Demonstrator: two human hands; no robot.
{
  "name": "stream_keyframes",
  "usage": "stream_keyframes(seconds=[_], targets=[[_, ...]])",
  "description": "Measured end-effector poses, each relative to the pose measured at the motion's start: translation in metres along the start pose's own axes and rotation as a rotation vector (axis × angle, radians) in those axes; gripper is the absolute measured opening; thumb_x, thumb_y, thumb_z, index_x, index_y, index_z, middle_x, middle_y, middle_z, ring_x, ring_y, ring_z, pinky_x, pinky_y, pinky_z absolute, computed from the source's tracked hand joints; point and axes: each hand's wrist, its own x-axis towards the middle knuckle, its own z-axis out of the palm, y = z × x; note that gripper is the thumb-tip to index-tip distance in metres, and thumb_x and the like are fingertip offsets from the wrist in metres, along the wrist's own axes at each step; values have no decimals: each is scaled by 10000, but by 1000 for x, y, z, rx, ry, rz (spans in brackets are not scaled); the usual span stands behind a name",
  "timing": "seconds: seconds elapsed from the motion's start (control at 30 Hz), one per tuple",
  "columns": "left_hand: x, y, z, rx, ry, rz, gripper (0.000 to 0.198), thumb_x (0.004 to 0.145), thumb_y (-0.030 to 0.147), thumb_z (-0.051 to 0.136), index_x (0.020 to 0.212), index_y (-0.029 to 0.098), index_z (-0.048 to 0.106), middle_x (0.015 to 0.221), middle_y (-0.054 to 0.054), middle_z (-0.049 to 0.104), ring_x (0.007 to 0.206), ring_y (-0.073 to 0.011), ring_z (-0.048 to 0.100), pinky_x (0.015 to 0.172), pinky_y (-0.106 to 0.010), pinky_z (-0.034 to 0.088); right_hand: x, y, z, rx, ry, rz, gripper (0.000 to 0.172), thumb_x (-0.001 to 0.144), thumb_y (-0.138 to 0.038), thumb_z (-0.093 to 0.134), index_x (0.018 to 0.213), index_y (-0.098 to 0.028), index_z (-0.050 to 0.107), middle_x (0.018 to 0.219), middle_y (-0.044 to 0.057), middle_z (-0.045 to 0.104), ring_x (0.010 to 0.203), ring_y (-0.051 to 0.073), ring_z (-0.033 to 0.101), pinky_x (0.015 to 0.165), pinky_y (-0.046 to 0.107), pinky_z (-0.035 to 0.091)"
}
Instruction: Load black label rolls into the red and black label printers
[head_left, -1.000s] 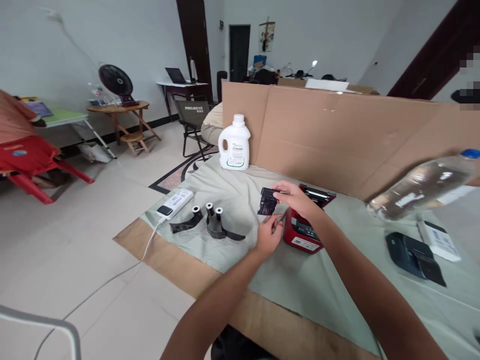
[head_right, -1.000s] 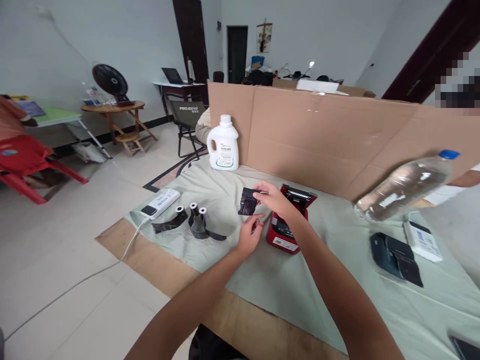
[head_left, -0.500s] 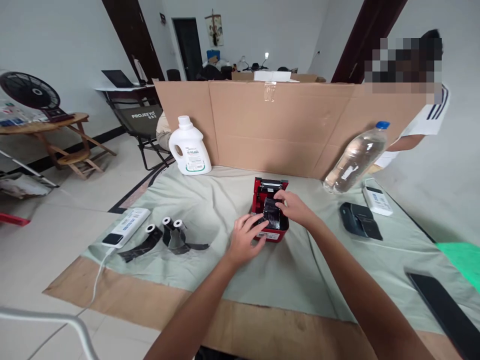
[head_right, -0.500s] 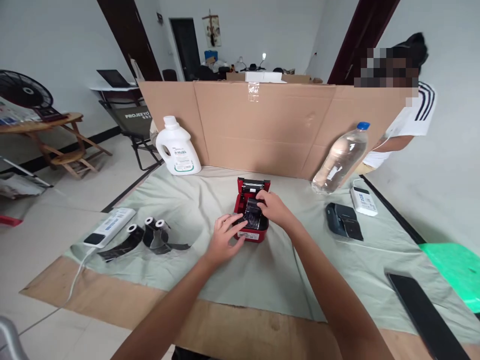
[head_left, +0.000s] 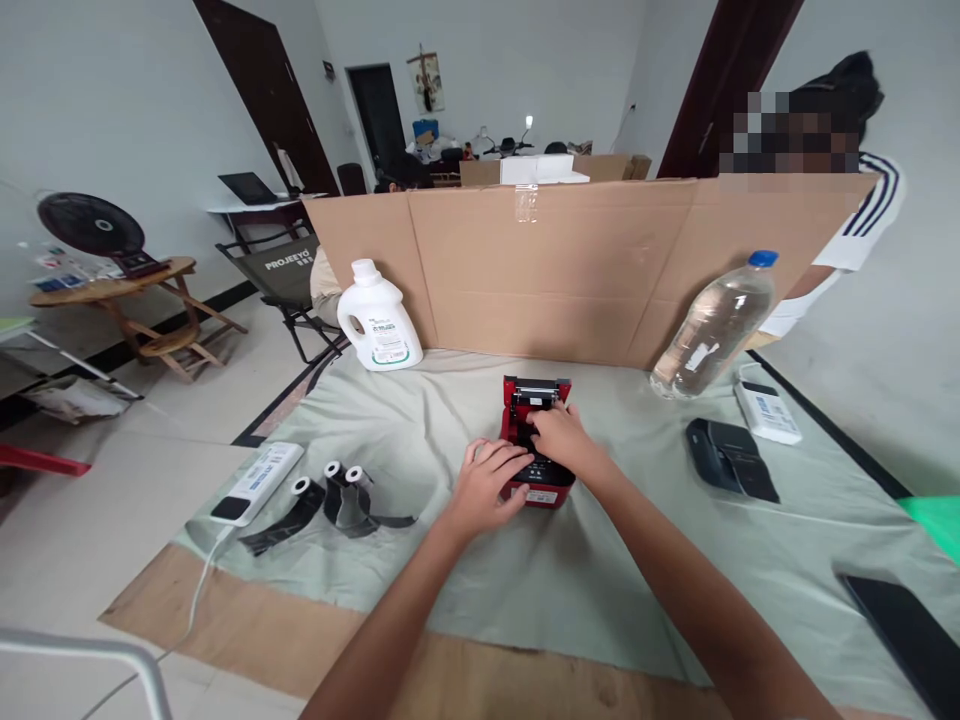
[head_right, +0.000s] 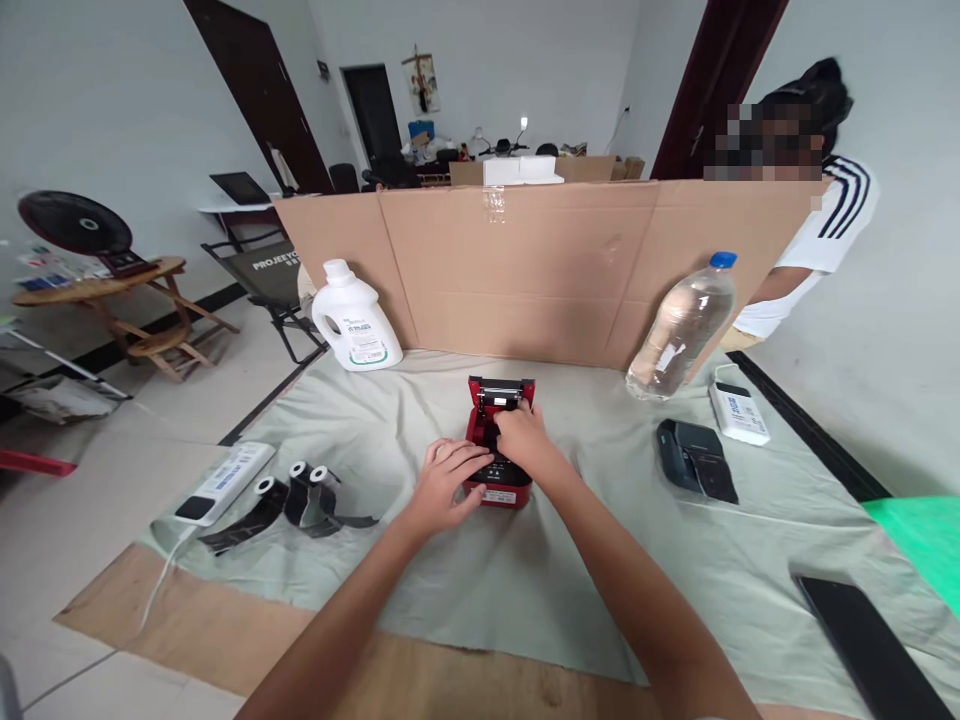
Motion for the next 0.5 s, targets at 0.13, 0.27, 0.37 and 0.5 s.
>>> stream_keyframes(seconds=[0.13, 0.27, 0.37, 0.5], targets=[[-5, 1, 5, 12, 37, -17, 416, 923, 306, 558, 1332, 249, 607, 1309, -75, 679, 1252, -266, 550, 1093, -481, 337, -13, 30, -1, 378, 146, 130, 182, 839, -259, 551, 820, -229, 730, 895, 57, 755, 931, 258, 626, 931, 439, 379], [-9, 3, 10, 42, 95, -2, 409, 907, 266, 579, 1314, 256, 617, 1310, -67, 679, 1266, -257, 544, 1100, -474, 342, -9, 59, 4, 826, 467, 286, 351, 848, -476, 528, 1035, -218, 676, 1101, 78, 722, 957, 235, 625, 926, 402, 446], [-9, 7, 11, 48, 148, 11, 378, 891, 247, 589, 1265, 257, 641, 1306, -68, 679, 1260, -259, 544, 1089, -474, 355, -5, 58, 11, 1069, 434, 192, 470, 876, -594, 470, 1130, -231, 625, 1217, 85, 687, 1081, 246, 614, 957, 396, 461], [-10, 11, 11, 64, 214, 22, 351, 862, 237, 616, 1210, 252, 664, 1354, -97, 639, 1269, -286, 527, 1064, -486, 383, -20, 44, 26, 1117, 397, 163, 304, 882, -514, 511, 926, -230, 608, 1320, 103, 625, 1244, 280, 559, 1007, 416, 458]])
